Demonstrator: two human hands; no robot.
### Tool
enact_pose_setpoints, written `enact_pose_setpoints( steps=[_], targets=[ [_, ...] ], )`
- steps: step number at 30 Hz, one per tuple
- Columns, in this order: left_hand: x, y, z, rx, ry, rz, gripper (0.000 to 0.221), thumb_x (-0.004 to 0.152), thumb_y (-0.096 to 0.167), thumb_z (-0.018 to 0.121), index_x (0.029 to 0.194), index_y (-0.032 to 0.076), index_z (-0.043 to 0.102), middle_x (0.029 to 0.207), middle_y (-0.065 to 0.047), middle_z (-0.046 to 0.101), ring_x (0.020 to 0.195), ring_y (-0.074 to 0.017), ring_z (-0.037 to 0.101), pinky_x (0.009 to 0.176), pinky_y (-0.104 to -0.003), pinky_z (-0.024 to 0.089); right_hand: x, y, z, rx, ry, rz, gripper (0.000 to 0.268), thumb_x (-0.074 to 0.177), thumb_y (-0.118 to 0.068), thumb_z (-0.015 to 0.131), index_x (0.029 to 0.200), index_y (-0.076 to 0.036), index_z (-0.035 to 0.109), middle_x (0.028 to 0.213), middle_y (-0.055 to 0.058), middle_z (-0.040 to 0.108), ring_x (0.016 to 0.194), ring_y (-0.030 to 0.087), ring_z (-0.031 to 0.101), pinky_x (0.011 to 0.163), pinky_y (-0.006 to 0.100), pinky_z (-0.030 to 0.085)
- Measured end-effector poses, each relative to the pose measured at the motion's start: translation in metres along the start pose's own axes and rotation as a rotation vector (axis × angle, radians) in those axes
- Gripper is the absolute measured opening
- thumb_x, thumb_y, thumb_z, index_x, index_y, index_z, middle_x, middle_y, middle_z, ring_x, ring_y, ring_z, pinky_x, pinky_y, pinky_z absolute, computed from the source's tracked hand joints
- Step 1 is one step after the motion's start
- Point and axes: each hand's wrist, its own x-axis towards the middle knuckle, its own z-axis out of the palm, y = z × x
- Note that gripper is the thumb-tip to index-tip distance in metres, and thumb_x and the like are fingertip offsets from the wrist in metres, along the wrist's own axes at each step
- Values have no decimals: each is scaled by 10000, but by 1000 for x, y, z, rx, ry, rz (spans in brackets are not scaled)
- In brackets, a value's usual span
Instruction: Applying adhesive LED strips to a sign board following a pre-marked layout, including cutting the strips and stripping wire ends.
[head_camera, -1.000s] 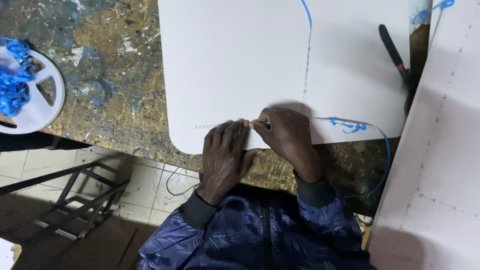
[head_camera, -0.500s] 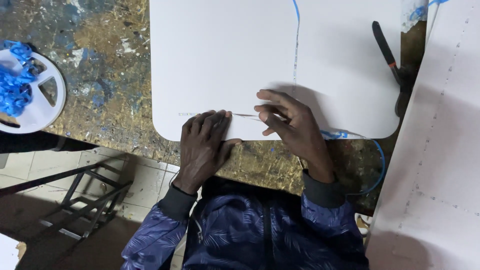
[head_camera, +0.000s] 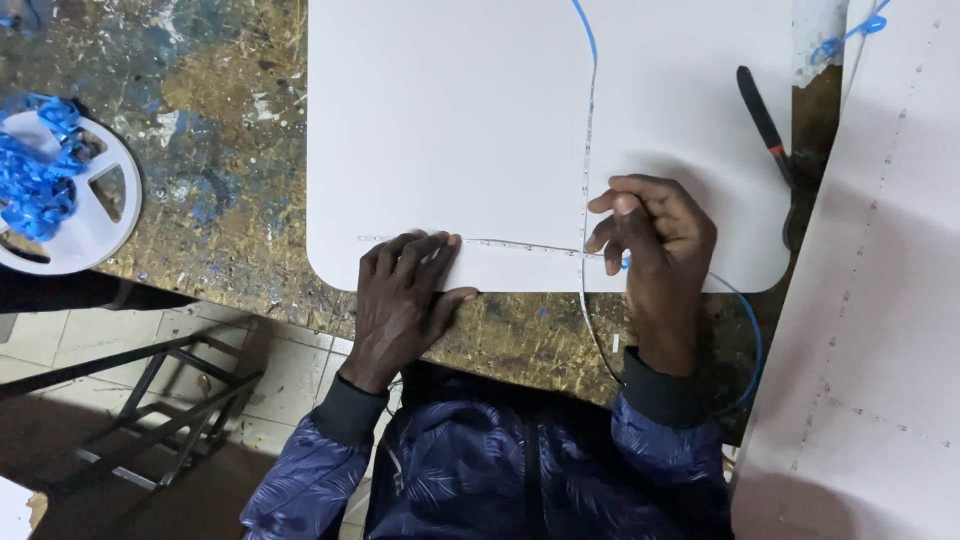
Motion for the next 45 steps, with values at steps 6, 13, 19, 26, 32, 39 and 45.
enact_pose_setpoints(
  steps=[6, 13, 19, 26, 32, 39, 45],
  targets=[
    [3, 0, 0, -2, -5, -1, 694, 1028, 633, 775, 1556, 186, 728, 1410, -57, 735, 1382, -352, 654, 1161, -553, 470, -3, 14, 12, -599, -199, -214, 400, 1153, -250, 716, 1423, 46, 724, 1330, 299, 765, 1291, 519, 730, 1036, 559, 630],
    [18, 21, -10, -51, -99, -81, 735, 936, 595, 885, 1478, 115, 758, 1431, -126, 699, 1475, -419, 558, 1243, -603, 406, -2, 70, 7, -1070, -113, -556, 512, 1187, -380, 657, 1519, 8, 701, 1546, 267, 687, 1486, 492, 607, 1286, 587, 409],
    [38, 26, 1, -129, -257, -17, 852, 888, 549, 906, 1581, 117, 664, 1542, -157, 642, 1591, -434, 462, 1350, -594, 320, 0, 69, 1, -913, -47, -503, 447, 1154, -289, 717, 1484, 12, 707, 1528, 278, 686, 1487, 516, 603, 1282, 610, 437],
    [38, 20, 10, -116, -199, 27, 893, 883, 664, 875, 1581, 146, 670, 1517, -109, 673, 1540, -381, 535, 1327, -557, 359, -9, 93, -114, -1323, 308, -326, 569, 1201, -472, 661, 1584, -52, 662, 1620, 258, 628, 1548, 510, 535, 1257, 724, 361],
    [33, 18, 21, -57, -150, 23, 904, 825, 675, 912, 1552, 180, 703, 1518, -71, 675, 1537, -350, 551, 1329, -552, 383, -30, 92, -166, -1385, 481, -201, 672, 1209, -567, 614, 1619, -36, 632, 1658, 344, 571, 1547, 538, 532, 1233, 691, 433],
    [36, 13, 9, -96, -200, -3, 868, 858, 687, 894, 1529, 164, 725, 1528, -101, 680, 1546, -377, 543, 1328, -574, 372, -34, 75, -149, -1362, 489, -141, 623, 1176, -478, 691, 1590, -16, 643, 1609, 384, 571, 1502, 592, 548, 1150, 728, 486],
    [35, -20, -10, -85, -71, -17, 840, 816, 578, 962, 1511, 157, 751, 1520, -129, 681, 1554, -416, 558, 1339, -583, 386, -62, 42, -75, -1554, 344, -113, 624, 1144, -539, 671, 1604, -117, 641, 1669, 272, 553, 1538, 558, 492, 1000, 858, 476]
  ],
)
